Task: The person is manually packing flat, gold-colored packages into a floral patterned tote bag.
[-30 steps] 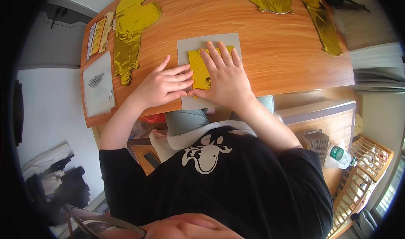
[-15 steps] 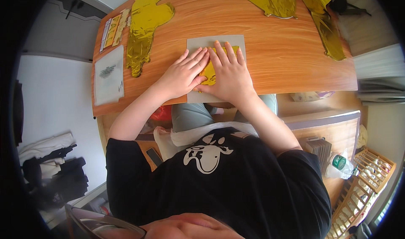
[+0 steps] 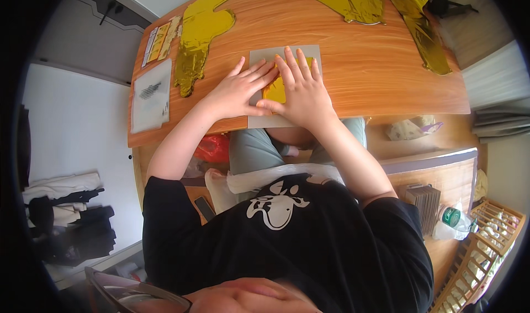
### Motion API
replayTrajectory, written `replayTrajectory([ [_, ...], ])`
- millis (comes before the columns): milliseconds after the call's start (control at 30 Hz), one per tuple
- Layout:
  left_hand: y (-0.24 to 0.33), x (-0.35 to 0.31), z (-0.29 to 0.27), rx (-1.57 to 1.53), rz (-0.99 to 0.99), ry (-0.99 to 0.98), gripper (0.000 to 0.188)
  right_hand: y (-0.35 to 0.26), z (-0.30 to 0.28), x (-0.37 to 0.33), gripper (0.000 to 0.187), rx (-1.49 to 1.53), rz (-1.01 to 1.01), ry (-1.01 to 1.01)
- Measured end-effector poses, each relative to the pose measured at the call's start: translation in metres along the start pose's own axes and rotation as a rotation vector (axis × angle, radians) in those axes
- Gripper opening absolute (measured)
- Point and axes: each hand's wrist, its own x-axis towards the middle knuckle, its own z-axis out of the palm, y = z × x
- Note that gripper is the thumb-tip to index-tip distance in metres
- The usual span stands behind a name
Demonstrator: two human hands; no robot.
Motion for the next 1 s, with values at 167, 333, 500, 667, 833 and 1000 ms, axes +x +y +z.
replayTrajectory([
  [167,-0.002,0.003,0.001,-0.036,-0.04,-0.027,0.113,0.0,-0.002,0.003,0.096,0.006,0.021,-0.096],
  [333,-0.008,-0.01,0.018,-0.283,-0.089,0.237,0.111,-0.003,-0.002,0.003,0.093,-0.054,0.016,-0.106],
  [500,-0.042,-0.089,-0.016,-0.107,-0.256,0.413,0.054,-0.011,-0.005,0.001,0.091,-0.056,0.025,-0.105],
  [667,-0.127,-0.221,-0.033,-0.113,-0.743,0.733,0.024,-0.017,-0.013,0.002,0.09,-0.128,0.071,-0.165],
  [833,-0.165,-0.287,0.008,-0.169,-0.95,0.584,0.037,-0.016,-0.015,0.002,0.087,-0.102,0.066,-0.165],
  [1000,-0.172,-0.293,0.02,-0.428,-0.976,0.656,0.036,-0.017,-0.017,0.003,0.085,-0.109,0.082,-0.183],
])
